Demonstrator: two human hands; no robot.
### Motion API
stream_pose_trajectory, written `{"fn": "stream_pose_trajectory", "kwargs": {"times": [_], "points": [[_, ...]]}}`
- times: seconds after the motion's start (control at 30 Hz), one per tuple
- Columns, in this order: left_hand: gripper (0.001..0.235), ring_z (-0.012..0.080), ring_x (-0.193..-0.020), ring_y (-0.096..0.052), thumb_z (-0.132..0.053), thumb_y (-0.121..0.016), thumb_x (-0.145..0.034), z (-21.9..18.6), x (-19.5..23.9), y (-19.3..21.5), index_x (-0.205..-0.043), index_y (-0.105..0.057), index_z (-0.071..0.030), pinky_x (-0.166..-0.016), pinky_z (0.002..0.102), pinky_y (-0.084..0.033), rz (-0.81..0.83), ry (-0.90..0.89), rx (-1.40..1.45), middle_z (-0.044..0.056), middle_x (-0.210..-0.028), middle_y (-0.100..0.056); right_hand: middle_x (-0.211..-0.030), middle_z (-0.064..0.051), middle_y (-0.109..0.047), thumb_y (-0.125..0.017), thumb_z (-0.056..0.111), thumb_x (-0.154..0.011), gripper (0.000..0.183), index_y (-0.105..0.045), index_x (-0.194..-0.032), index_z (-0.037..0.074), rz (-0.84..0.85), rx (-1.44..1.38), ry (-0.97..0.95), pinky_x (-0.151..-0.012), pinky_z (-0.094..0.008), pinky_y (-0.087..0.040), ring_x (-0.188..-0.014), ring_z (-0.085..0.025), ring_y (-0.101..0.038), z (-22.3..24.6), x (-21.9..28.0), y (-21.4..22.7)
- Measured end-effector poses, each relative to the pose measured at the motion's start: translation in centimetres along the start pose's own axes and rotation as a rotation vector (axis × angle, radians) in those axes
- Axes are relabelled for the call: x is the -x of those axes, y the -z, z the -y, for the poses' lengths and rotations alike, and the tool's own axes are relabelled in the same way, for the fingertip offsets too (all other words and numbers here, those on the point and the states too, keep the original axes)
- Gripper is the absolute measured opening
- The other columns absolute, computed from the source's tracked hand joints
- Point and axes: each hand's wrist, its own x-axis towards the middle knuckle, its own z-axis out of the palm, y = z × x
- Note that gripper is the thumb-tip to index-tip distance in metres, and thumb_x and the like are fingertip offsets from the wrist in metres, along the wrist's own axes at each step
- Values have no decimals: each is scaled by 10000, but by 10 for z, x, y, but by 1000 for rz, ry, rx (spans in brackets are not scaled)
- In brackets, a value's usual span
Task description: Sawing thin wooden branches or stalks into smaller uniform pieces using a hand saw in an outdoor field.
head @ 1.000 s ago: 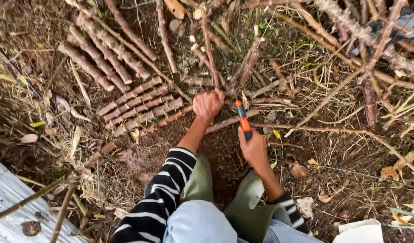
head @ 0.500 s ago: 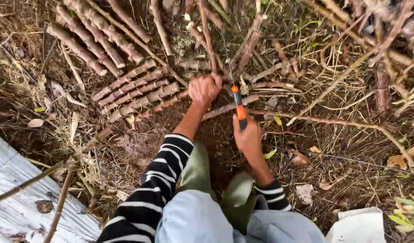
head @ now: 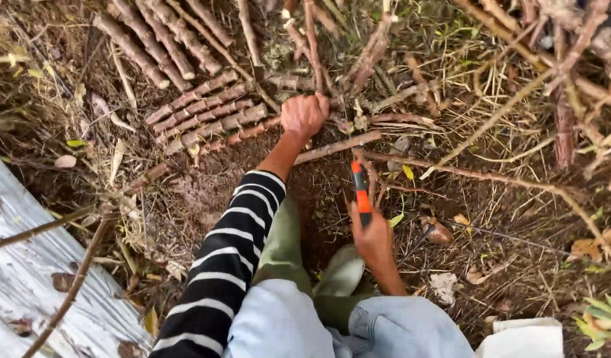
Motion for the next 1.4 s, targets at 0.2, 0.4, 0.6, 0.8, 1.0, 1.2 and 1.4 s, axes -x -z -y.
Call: {"fn": "stream_pose_trajectory", "kwargs": {"times": [0.2,0.4,0.6,0.8,1.0,1.2,1.4], "points": [[633,244,-558,-712,-348,-255,-993,0,0,-2,-584,-699,-160,-578,385,-547,10,-23,-2,75,-497,-626,-515,-139,-548,-543,362,-1076,469,-662,-915,-63,20,-18,140,-434,-366,-360,-382,-171,-448,29,-79,-1],[638,238,-588,-708,-356,-234,-999,5,-3,-5,-595,-683,-148,-612,383,-558,116,-15,28,85,-524,-631,-473,-109,-558,-590,403,-1016,426,-571,-767,58,24,10,13,-420,-326,-386,-373,-180,-494,-11,-5,4],[562,138,-483,-563,-377,-175,-1039,11,-9,-9,-611,-506,-224,-529,322,-525,260,-40,25,-35,-495,-528,-468,-36,-495,-548,411,-1048,421,-566,-784,85,-4,104,119,-395,-293,-373,-346,-128,-414,19,-76,-11],[503,107,-405,-421,-373,-166,-1041,10,-6,-13,-624,-419,-251,-393,280,-393,217,-32,28,-93,-479,-390,-420,15,-444,-532,355,-1061,431,-504,-682,152,27,-14,170,-359,-223,-305,-322,-56,-342,-1,-27,-9],[514,113,-393,-438,-372,-176,-1033,10,-6,-6,-613,-437,-231,-367,281,-397,210,-59,31,-84,-459,-389,-454,52,-416,-542,446,-1043,463,-498,-693,146,47,-8,168,-347,-219,-307,-329,-52,-335,13,-65,-2],[596,210,-493,-652,-372,-255,-976,9,-3,-6,-546,-623,-186,-466,374,-490,127,-20,71,50,-475,-597,-466,13,-458,-504,369,-1054,376,-592,-834,77,15,-60,111,-370,-224,-323,-346,-64,-361,20,-36,-10],[560,137,-398,-475,-369,-165,-1022,12,-7,-11,-585,-487,-228,-398,292,-409,200,-35,81,-48,-438,-465,-477,-111,-496,-555,364,-1031,432,-639,-1030,-59,-45,41,173,-392,-296,-306,-379,-143,-385,34,-58,-12]]}}
